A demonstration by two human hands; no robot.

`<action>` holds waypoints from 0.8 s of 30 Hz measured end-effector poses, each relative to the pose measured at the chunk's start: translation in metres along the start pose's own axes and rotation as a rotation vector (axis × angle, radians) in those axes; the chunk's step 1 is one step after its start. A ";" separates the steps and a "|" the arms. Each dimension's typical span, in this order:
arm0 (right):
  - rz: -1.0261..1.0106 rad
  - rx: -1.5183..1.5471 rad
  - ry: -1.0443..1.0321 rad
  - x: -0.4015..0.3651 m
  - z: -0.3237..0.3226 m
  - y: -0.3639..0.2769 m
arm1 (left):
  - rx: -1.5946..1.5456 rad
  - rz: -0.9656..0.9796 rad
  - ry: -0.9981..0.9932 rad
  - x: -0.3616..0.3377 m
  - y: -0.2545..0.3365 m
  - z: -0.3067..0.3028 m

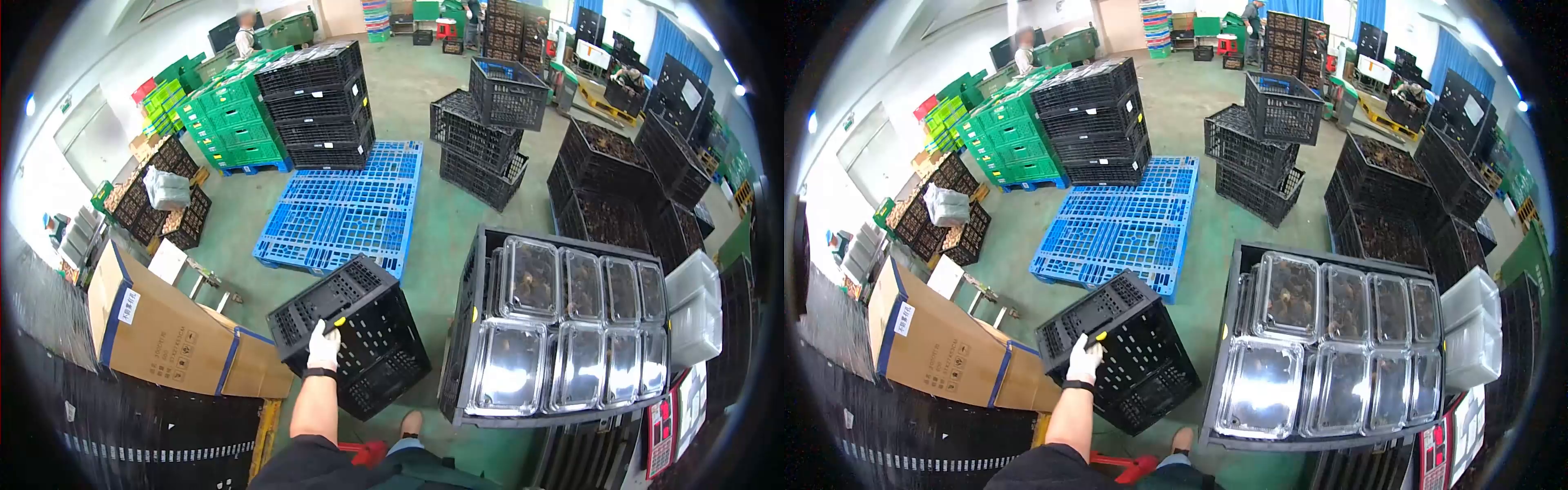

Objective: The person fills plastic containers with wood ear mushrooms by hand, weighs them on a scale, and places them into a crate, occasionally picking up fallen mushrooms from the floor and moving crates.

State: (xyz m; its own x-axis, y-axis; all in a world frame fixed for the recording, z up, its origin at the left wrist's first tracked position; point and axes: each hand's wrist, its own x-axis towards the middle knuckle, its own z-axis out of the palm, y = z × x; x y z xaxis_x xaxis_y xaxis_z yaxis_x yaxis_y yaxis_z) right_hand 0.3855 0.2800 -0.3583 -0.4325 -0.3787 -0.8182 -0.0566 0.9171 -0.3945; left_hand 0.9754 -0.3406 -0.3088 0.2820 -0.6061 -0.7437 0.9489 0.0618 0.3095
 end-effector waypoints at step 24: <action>-0.050 0.268 0.070 -0.015 -0.074 -0.064 | 1.130 1.092 -1.094 -0.576 0.076 0.350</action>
State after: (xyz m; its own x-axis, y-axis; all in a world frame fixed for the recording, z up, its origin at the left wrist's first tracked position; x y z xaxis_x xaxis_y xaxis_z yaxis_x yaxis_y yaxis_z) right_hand 0.3293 0.2366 -0.2901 -0.4964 -0.4043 -0.7682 0.1565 0.8287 -0.5374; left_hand 0.8357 -0.2645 0.3510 -0.0218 -0.8560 0.5165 -0.2013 0.5098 0.8364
